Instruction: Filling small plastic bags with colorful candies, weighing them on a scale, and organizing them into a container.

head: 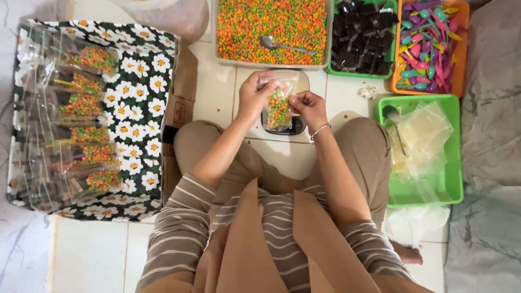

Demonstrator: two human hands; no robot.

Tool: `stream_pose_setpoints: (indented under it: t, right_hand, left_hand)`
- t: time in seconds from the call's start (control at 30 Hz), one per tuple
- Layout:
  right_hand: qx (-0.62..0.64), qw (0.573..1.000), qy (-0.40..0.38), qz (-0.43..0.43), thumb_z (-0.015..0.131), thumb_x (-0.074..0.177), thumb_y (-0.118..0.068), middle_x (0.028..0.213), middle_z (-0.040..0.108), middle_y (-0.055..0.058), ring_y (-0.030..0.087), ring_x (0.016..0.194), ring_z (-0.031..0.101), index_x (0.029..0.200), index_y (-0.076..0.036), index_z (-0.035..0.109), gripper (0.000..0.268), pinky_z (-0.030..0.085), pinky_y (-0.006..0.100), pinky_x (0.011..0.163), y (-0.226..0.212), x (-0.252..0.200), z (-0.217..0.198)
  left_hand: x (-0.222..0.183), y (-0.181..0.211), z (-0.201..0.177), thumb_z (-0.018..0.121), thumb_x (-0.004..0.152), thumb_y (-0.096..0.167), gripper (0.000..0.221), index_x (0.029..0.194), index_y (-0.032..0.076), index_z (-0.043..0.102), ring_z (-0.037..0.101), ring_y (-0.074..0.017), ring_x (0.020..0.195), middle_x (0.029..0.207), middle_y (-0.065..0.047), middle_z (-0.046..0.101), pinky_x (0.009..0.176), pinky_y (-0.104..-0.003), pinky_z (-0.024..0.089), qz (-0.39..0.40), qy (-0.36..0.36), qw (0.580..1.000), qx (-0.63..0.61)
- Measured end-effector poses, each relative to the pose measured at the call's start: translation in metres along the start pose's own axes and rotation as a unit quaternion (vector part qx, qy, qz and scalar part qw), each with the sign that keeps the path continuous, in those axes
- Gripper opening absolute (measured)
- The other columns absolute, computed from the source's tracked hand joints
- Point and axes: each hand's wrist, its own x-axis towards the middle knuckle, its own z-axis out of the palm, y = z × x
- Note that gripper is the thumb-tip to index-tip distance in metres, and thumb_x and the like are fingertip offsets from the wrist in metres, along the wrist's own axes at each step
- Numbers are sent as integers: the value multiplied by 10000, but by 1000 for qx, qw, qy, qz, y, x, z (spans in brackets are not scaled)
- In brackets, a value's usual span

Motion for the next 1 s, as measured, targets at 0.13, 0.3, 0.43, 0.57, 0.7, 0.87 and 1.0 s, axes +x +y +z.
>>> stream_pose_setpoints:
  t: [0.13, 0.3, 0.43, 0.57, 0.7, 0.87, 1.0]
  right_hand:
    - [-13, 999, -3, 36, 778, 933, -61, 850, 707, 119, 176, 711, 705, 1026, 16, 695, 147, 647, 311, 640, 43, 9, -30]
    - [-109, 987, 85, 78, 808, 911, -107, 839, 706, 131, 232, 707, 718, 1017, -16, 733, 159, 664, 359, 638, 82, 46, -53]
    - [-166, 976, 118, 76, 846, 869, -141, 809, 717, 107, 214, 651, 715, 987, -71, 763, 160, 656, 332, 578, 92, 81, -56]
    - [-280, 946, 153, 55, 877, 817, -200, 744, 736, 15, 154, 568, 697, 903, -181, 790, 124, 613, 285, 539, 98, 99, -56]
    - [-344, 919, 192, 10, 913, 760, -210, 774, 759, 5, 193, 701, 745, 912, -212, 814, 182, 612, 317, 649, 105, 100, -53]
    - [-338, 916, 206, -64, 883, 779, -149, 851, 709, 92, 252, 810, 713, 979, -176, 826, 210, 597, 376, 770, 85, 94, -94]
    - [-387, 875, 246, -154, 781, 817, -30, 812, 657, 52, 235, 778, 707, 931, -240, 832, 244, 589, 323, 746, 40, 68, -167]
  left_hand:
    - [-11, -54, -38, 785, 926, 92, 475, 1349, 57, 573, 711, -234, 1091, 1161, -190, 749, 1044, -378, 534, -19, -33, 998, -52]
    - [-51, 5, -101, 625, 982, 2, 287, 1256, 82, 599, 662, -391, 1175, 1155, -143, 740, 1073, -566, 433, 119, 42, 947, 295]
    - [-84, 7, -132, 559, 1011, -12, 284, 1230, 162, 603, 535, -359, 1343, 1209, -45, 671, 1161, -633, 245, 152, 98, 904, 387]
    - [-102, 1, -134, 580, 961, -101, 282, 1133, 120, 612, 598, -351, 1279, 1100, -52, 690, 1174, -597, 282, 115, 141, 909, 375]
    - [-100, 3, -127, 580, 959, -130, 309, 1119, 134, 604, 633, -286, 1250, 1104, -13, 682, 1180, -554, 316, 147, 172, 899, 374]
    - [-96, -6, -132, 579, 973, -123, 286, 1097, 133, 610, 645, -274, 1239, 1109, 2, 685, 1185, -551, 306, 141, 178, 908, 352]
    - [-95, -1, -131, 571, 965, -119, 266, 1065, 121, 624, 685, -295, 1174, 1056, -13, 701, 1143, -544, 365, 172, 192, 897, 358]
